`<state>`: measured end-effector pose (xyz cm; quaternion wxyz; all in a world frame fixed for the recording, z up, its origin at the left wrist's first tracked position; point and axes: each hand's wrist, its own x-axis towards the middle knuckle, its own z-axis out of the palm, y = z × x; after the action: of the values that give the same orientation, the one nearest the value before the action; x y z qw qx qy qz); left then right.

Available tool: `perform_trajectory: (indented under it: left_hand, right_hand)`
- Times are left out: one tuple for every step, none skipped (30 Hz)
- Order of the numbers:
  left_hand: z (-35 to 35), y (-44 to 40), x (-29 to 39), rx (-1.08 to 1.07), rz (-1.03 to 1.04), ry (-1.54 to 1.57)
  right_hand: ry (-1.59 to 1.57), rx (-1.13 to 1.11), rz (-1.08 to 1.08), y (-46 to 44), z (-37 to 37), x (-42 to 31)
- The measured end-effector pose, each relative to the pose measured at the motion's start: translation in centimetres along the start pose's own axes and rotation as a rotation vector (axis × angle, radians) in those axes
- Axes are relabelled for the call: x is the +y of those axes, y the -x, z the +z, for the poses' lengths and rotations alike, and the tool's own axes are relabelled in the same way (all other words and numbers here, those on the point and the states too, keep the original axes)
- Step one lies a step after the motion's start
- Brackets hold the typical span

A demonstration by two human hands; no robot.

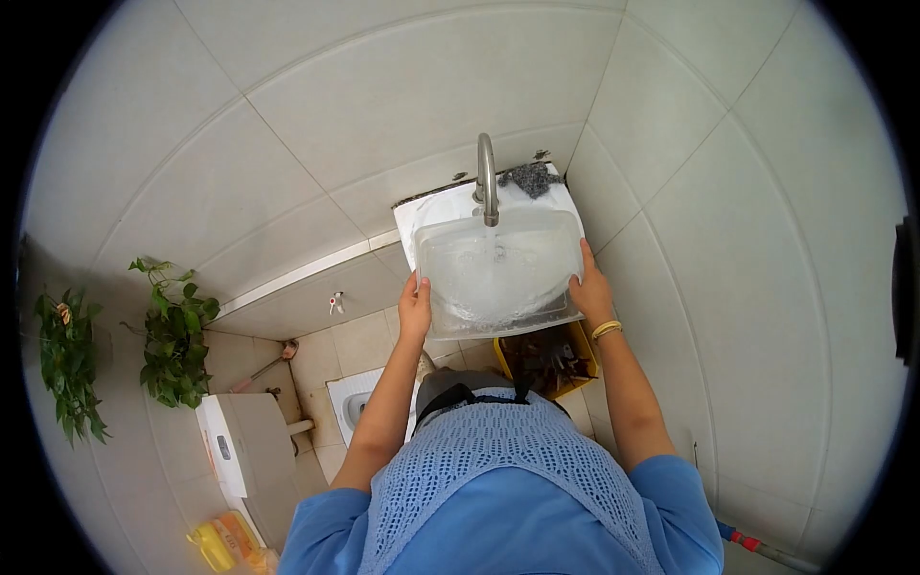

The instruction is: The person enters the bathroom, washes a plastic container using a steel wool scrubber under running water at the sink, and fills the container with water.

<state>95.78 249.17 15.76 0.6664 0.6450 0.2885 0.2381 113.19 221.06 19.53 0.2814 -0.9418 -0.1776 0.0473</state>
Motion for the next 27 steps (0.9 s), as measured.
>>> perform_trajectory:
  left_hand:
    - [0.0, 0.0, 0.0, -0.002, 0.007, -0.003]
    - [0.0, 0.0, 0.0, -0.003, 0.008, -0.002]
    - [0.0, 0.0, 0.0, -0.001, 0.001, -0.012]
    - [-0.1, -0.1, 0.0, 0.001, -0.005, -0.021]
    - [-0.1, -0.1, -0.1, 0.000, -0.004, -0.021]
    - [-0.1, -0.1, -0.2, 0.003, -0.002, -0.022]
    - [-0.1, -0.2, -0.3, 0.005, 0.001, -0.023]
    - [-0.1, -0.2, -0.5, 0.006, 0.001, -0.023]
    - [-0.2, -0.3, -0.6, 0.005, 0.001, -0.025]
    - [-0.2, -0.3, -0.6, 0.005, 0.001, -0.028]
    - [-0.2, -0.2, -0.5, 0.006, 0.000, -0.028]
    - [-0.2, -0.2, -0.5, 0.003, -0.005, -0.027]
    - [-0.2, -0.2, -0.5, 0.000, -0.010, -0.027]
    - [-0.2, -0.2, -0.6, 0.000, -0.011, -0.027]
    - [-0.2, -0.2, -0.7, 0.004, -0.005, -0.029]
    - [-0.2, -0.2, -0.7, 0.008, 0.000, -0.030]
    - [-0.2, -0.2, -0.6, 0.008, 0.000, -0.030]
    - [-0.2, -0.2, -0.6, 0.006, -0.010, -0.024]
    - [-0.2, -0.2, -0.7, 0.004, -0.020, -0.018]
    - [-0.3, -0.3, -1.0, 0.004, -0.021, -0.017]
    - [-0.4, -0.5, -1.3, -0.001, -0.013, -0.015]
    - [-0.4, -0.5, -1.3, -0.006, -0.005, -0.013]
    - [-0.4, -0.5, -1.3, -0.006, -0.005, -0.013]
    - [-0.4, -0.5, -1.4, -0.005, -0.005, -0.018]
    - [-0.4, -0.4, -1.3, -0.003, -0.005, -0.022]
    - [-0.4, -0.4, -1.2, -0.003, -0.005, -0.022]
    - [-0.4, -0.4, -1.1, 0.000, -0.010, -0.018]
  right_hand:
    - [0.000, 0.001, 0.000, 0.0, 0.1, 0.1]
    - [0.011, 0.002, 0.001, -0.1, 0.1, 0.1]
    - [0.021, 0.004, 0.003, -0.1, 0.2, 0.2]
    - [0.021, 0.005, 0.003, -0.1, 0.2, 0.2]
    - [0.025, 0.005, 0.001, -0.1, 0.2, 0.2]
    - [0.029, 0.005, -0.001, -0.1, 0.2, 0.2]
    - [0.029, 0.005, -0.001, -0.1, 0.2, 0.2]
    - [0.026, 0.011, -0.008, -0.1, 0.2, 0.2]
    - [0.023, 0.017, -0.015, -0.1, 0.2, 0.2]
    - [0.024, 0.016, -0.015, -0.1, 0.2, 0.2]
    - [0.022, 0.012, -0.008, -0.1, 0.2, 0.2]
    - [0.020, 0.008, 0.000, -0.1, 0.2, 0.1]
    - [0.021, 0.007, 0.000, -0.1, 0.1, 0.1]
    - [0.015, 0.005, 0.004, 0.0, 0.0, 0.0]
    - [0.009, 0.002, 0.008, 0.0, 0.0, 0.0]
    - [0.009, 0.002, 0.008, 0.0, 0.1, 0.0]
    - [0.008, 0.009, 0.001, 0.0, 0.1, 0.1]
    - [0.007, 0.016, -0.006, 0.0, 0.2, 0.2]
    - [0.007, 0.016, -0.006, 0.0, 0.1, 0.1]
    - [0.005, 0.013, -0.002, 0.0, 0.1, 0.1]
    - [0.003, 0.010, 0.002, 0.0, 0.1, 0.0]
    - [0.003, 0.010, 0.002, 0.0, 0.1, 0.1]
    - [0.006, 0.008, 0.006, 0.0, 0.2, 0.1]
    - [0.008, 0.006, 0.009, 0.0, 0.2, 0.2]
    - [0.008, 0.006, 0.009, -0.1, 0.3, 0.3]
    - [0.007, 0.008, 0.005, -0.1, 0.4, 0.4]
    - [0.005, 0.011, 0.001, -0.2, 0.5, 0.5]
